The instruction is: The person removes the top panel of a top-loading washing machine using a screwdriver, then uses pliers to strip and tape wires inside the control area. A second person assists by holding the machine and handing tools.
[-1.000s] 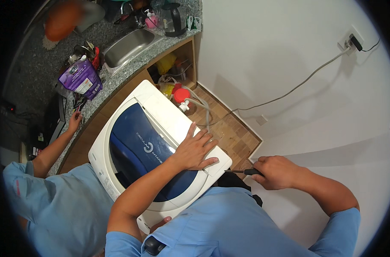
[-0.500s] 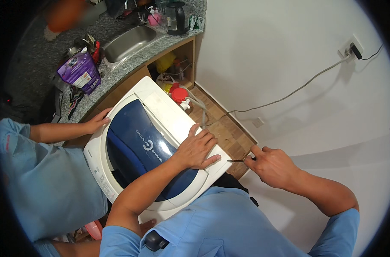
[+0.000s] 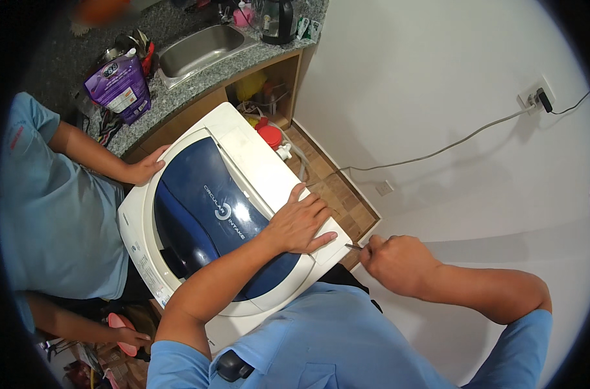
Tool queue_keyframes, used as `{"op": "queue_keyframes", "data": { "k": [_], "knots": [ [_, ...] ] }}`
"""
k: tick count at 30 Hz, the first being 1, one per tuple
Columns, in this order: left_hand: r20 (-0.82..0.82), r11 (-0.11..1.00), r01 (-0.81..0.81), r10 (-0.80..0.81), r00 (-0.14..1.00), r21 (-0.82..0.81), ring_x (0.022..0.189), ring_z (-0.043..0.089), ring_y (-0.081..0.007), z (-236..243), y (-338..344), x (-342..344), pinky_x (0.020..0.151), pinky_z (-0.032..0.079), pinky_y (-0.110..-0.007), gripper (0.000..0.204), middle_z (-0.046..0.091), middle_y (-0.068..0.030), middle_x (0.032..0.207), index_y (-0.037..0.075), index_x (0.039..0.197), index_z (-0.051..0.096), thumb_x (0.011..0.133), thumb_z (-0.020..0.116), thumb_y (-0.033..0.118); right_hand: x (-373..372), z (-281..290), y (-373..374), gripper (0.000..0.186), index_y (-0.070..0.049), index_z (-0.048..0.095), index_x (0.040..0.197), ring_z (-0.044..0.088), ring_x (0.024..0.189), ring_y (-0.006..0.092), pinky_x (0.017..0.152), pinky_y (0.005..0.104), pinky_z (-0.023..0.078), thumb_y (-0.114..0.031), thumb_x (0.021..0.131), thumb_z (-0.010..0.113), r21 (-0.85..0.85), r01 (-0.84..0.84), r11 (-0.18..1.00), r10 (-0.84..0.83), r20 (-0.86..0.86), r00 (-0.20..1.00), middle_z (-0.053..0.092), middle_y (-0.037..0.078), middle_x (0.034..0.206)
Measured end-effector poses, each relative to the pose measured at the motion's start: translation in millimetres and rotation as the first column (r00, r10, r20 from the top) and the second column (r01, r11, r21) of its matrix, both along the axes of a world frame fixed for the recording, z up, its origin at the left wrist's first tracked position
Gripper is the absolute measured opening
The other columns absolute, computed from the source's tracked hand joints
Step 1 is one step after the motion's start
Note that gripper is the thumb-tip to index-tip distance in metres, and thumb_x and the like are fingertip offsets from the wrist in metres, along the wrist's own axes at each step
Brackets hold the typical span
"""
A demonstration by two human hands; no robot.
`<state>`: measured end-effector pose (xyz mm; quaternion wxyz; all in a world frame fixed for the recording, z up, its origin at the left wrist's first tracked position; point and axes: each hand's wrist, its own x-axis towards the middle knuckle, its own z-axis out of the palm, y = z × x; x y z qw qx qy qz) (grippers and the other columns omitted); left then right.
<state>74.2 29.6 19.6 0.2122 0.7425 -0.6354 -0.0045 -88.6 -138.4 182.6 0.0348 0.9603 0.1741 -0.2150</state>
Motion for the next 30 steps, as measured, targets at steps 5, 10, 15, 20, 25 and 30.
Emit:
{"op": "queue_keyframes", "data": {
  "k": [5,10,15,20,25,30],
  "knots": [
    [-0.008,1.0,-0.005,0.005,1.0,-0.002,0.119,0.057,-0.0282,-3,0,0,0.115,0.025,-0.06,0.052,0.066,-0.0121,0.113,0.004,0.115,0.066,0.098,0.055,0.051,9,-5,5,0.019,0.004,0.062,0.102,0.07,0.064,0.03,0.051,0.042,0.055,-0.006,0.087,0.059,0.029,-0.001,1.0,0.003,-0.073,0.997,0.065,0.015,0.082],
    [-0.017,1.0,-0.015,0.015,1.0,0.004,0.12,0.056,-0.0284,-4,1,0,0.118,0.023,-0.061,0.052,0.065,-0.0116,0.115,0.003,0.117,0.066,0.097,0.055,0.051,-14,-8,12,0.018,0.002,0.061,0.099,0.07,0.065,0.0343,0.054,0.0439,0.055,-0.015,0.093,0.062,-0.032,0.143,0.989,-0.145,-0.108,0.983,0.066,0.018,0.084],
    [-0.015,0.998,-0.003,0.002,1.0,-0.063,0.122,0.056,-0.029,-8,-1,-4,0.118,0.023,-0.061,0.053,0.065,-0.0115,0.115,0.003,0.117,0.065,0.099,0.053,0.051,-59,-51,-12,0.025,-0.005,0.061,0.103,0.068,0.065,0.0358,0.057,0.0478,0.055,-0.03,0.101,0.06,-0.005,0.5,0.866,-0.498,-0.084,0.863,0.068,0.015,0.086],
    [-0.028,1.0,-0.021,0.021,0.999,0.003,0.123,0.056,-0.0295,-3,2,2,0.117,0.023,-0.061,0.055,0.065,-0.0126,0.117,0.003,0.119,0.065,0.099,0.052,0.052,-74,-84,-16,0.026,-0.006,0.06,0.108,0.07,0.076,0.035,0.064,0.0466,0.056,-0.031,0.101,0.058,0.111,0.548,0.829,-0.547,-0.046,0.836,0.069,0.016,0.09],
    [-0.019,1.0,0.001,-0.001,1.0,0.027,0.123,0.055,-0.0292,-1,0,-1,0.117,0.023,-0.062,0.056,0.065,-0.0131,0.119,0.003,0.12,0.065,0.098,0.053,0.053,-100,-135,-14,0.027,-0.005,0.058,0.106,0.07,0.085,0.0382,0.07,0.0483,0.056,-0.032,0.101,0.059,0.308,0.619,0.722,-0.647,-0.014,0.762,0.068,0.017,0.092],
    [0.003,1.0,0.012,-0.012,1.0,-0.015,0.117,0.057,-0.0307,2,-2,0,0.116,0.022,-0.063,0.058,0.064,-0.0138,0.112,0.003,0.119,0.065,0.099,0.051,0.055,-101,-147,-11,0.029,-0.004,0.057,0.107,0.069,0.088,0.039,0.073,0.05,0.055,-0.033,0.102,0.058,0.361,0.645,0.673,-0.682,-0.033,0.73,0.068,0.02,0.095]
  ]
}}
